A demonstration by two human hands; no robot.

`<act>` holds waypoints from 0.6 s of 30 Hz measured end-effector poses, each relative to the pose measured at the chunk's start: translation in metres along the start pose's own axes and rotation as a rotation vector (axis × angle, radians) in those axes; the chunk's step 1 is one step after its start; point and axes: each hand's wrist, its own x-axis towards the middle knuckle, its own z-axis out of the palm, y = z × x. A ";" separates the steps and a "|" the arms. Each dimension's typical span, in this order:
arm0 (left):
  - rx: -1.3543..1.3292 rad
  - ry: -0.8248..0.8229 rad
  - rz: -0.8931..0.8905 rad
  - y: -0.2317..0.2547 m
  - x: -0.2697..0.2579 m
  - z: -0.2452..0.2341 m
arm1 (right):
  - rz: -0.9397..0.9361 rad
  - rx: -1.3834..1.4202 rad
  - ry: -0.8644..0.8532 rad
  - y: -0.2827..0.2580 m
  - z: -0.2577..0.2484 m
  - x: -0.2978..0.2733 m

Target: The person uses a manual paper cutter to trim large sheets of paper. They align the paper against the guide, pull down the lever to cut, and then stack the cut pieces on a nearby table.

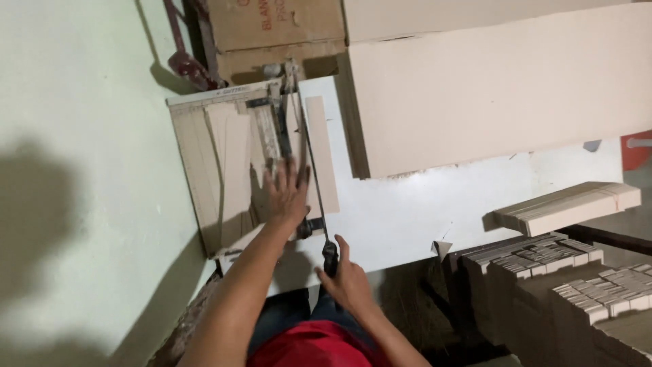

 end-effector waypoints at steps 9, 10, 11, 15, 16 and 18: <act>-0.175 0.004 0.510 -0.025 -0.031 0.060 | 0.001 -0.136 0.158 0.019 -0.018 0.117; 0.099 0.180 0.708 -0.040 -0.037 0.060 | 0.015 -0.119 0.216 0.011 -0.018 0.131; 0.383 0.355 0.896 -0.055 -0.043 0.061 | 0.029 -0.101 0.274 0.001 -0.018 0.146; 0.453 0.124 0.733 -0.110 -0.042 0.038 | 0.094 -0.348 0.311 -0.003 0.000 0.187; 0.431 0.100 0.676 -0.115 -0.046 0.026 | 0.097 -0.376 0.318 0.017 0.018 0.213; 0.405 0.076 0.617 -0.107 -0.056 -0.014 | 0.098 -0.407 0.322 0.016 0.018 0.219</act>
